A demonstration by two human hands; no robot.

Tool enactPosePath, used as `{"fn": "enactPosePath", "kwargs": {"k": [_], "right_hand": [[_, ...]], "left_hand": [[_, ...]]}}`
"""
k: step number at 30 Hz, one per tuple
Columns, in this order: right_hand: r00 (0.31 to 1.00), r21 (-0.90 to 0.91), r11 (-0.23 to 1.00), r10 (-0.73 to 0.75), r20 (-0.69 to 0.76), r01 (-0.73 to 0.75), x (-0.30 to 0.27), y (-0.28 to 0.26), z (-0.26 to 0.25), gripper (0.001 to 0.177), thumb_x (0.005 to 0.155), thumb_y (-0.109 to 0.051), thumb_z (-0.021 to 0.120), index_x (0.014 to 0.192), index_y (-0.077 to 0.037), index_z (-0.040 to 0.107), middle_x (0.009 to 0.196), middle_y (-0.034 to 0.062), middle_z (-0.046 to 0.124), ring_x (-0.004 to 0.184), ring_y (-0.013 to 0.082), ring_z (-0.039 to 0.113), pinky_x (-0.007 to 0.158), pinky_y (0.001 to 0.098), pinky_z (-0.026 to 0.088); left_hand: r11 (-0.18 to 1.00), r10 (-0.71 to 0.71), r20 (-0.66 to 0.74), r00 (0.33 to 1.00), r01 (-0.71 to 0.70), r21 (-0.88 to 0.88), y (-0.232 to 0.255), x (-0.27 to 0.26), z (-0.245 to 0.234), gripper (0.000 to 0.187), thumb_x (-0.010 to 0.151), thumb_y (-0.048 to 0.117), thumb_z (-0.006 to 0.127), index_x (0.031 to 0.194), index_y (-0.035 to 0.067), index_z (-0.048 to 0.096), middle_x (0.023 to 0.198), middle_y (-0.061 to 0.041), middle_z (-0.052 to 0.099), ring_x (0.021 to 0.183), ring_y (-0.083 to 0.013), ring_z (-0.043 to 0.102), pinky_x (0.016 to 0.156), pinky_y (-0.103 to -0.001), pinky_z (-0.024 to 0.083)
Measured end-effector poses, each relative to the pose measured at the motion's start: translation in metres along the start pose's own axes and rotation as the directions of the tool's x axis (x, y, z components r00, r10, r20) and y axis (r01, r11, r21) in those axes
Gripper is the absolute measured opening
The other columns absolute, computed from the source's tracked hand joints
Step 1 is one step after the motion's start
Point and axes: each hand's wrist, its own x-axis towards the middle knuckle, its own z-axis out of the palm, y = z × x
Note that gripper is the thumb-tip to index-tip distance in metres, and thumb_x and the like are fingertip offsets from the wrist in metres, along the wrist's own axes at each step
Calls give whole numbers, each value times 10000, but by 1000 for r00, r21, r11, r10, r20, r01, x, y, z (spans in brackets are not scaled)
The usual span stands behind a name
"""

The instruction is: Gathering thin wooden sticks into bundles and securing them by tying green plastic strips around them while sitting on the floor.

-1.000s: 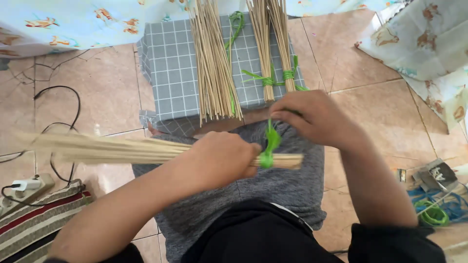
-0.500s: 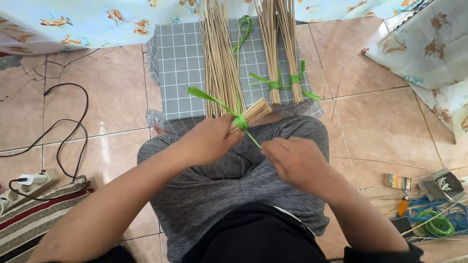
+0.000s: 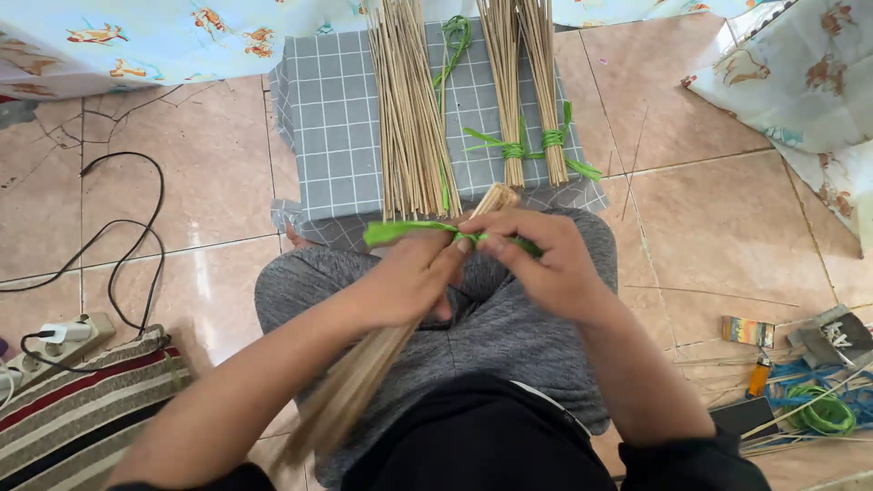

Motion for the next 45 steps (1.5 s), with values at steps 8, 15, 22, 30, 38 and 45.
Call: {"fn": "enactPosePath", "kwargs": {"k": [8, 15, 22, 30, 38, 45], "right_hand": [[983, 263, 965, 45, -178, 3, 15, 74, 12, 243, 1020, -119, 642, 827, 14, 708, 828, 143, 733, 738, 151, 633, 688, 326, 538], [926, 602, 794, 288, -244, -89, 33, 151, 28, 247, 1026, -104, 635, 850, 68, 657, 872, 167, 687, 695, 105, 544, 632, 255, 519], [948, 731, 681, 256, -188, -39, 33, 176, 43, 331, 1045, -236, 594, 948, 67, 683, 992, 229, 683, 838, 185, 584, 750, 324, 519], [940, 603, 791, 272, -206, -97, 38, 182, 50, 210, 975, -23, 628, 1110, 124, 695, 925, 189, 682, 810, 121, 593, 731, 301, 589], [903, 618, 771, 363, -229, -154, 44, 180, 52, 344, 990, -25, 651, 1320, 49, 589, 833, 128, 685, 739, 128, 624, 684, 266, 564], [860, 620, 757, 443, -252, -207, 47, 191, 57, 218, 945, -28, 731, 1127, 83, 684, 850, 201, 732, 747, 196, 706, 677, 318, 607]], "left_hand": [[837, 541, -510, 669, -487, 249, -46, 52, 10, 216, 948, 239, 671, 1004, 37, 726, 988, -185, 669, 809, -443, 686, 660, -463, 563], [799, 388, -872, 298, -581, 156, -87, 100, 30, 136, 905, 8, 720, 1014, 57, 784, 906, -77, 651, 646, -172, 659, 548, -301, 583], [783, 269, -854, 445, -617, -75, -109, 107, 23, 181, 949, -47, 672, 1071, 38, 775, 986, -118, 700, 884, -201, 720, 682, -357, 614], [779, 313, -817, 485, -623, -71, -106, 104, 13, 139, 1001, 38, 683, 1101, 51, 779, 1036, -162, 748, 973, -274, 755, 826, -397, 614], [751, 84, -809, 582, -571, -333, -118, 121, 17, 166, 993, 136, 731, 1136, 54, 710, 868, -111, 740, 779, -117, 612, 734, -363, 556], [734, -21, -803, 596, -536, -417, -129, 132, 18, 97, 945, 150, 793, 973, 58, 781, 718, -64, 743, 523, -24, 546, 524, -180, 461]]}}
